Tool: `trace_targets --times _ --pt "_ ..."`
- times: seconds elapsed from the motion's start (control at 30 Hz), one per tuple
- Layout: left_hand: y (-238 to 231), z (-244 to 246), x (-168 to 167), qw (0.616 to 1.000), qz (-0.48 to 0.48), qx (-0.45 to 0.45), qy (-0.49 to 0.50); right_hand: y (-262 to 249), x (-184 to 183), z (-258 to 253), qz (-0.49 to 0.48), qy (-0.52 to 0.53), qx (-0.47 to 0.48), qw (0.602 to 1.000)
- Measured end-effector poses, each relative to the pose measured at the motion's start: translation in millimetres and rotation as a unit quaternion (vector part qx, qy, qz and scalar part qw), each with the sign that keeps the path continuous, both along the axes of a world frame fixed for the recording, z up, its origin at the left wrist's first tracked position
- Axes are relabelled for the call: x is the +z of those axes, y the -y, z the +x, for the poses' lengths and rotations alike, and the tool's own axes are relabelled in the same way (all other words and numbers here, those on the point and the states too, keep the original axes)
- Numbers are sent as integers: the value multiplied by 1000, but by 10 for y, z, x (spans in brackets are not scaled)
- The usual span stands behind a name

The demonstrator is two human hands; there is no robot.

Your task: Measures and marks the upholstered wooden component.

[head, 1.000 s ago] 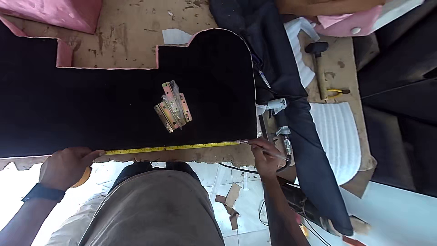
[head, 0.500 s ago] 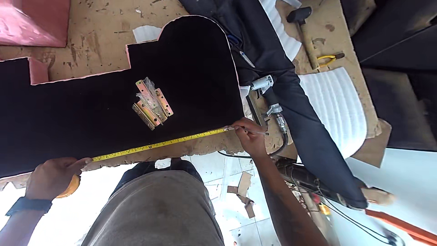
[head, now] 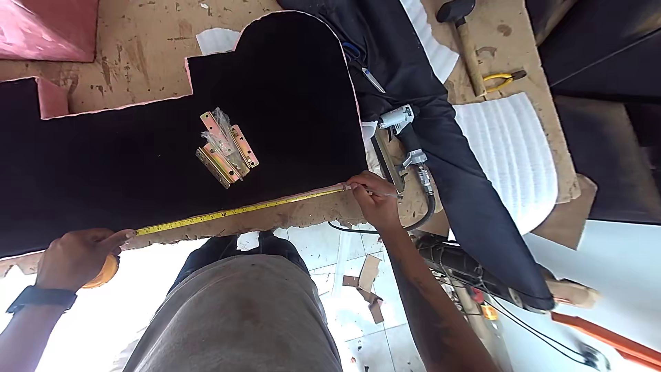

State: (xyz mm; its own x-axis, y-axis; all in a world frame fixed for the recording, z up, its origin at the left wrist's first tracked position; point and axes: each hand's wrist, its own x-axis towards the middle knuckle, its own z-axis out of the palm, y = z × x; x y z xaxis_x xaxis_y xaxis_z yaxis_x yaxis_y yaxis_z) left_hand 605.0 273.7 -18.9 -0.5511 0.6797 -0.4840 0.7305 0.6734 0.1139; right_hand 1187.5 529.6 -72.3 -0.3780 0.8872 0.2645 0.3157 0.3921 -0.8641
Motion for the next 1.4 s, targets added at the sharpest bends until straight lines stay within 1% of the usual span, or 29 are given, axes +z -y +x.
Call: trace_targets --times 0.57,0.73,0.9,1.13,1.3,1.4 --pt "-9 -48 -19 1000 -8 -1 1 -25 -7 27 -4 -10 1 1000" --pt "-19 -5 26 1000 -15 -2 2 -15 2 38 -9 -1 6 1000" --pt "-27 -14 34 1000 -3 4 19 14 -20 60 -8 1 1 1000" --pt "-38 -65 26 1000 -13 -4 27 9 -43 61 -9 -33 -2 999" --pt "-99 -139 67 997 -28 -11 66 -4 -16 52 -6 -12 11 1000" --pt "-157 -169 92 995 -39 -7 95 -5 -7 59 -9 -17 6 1000"
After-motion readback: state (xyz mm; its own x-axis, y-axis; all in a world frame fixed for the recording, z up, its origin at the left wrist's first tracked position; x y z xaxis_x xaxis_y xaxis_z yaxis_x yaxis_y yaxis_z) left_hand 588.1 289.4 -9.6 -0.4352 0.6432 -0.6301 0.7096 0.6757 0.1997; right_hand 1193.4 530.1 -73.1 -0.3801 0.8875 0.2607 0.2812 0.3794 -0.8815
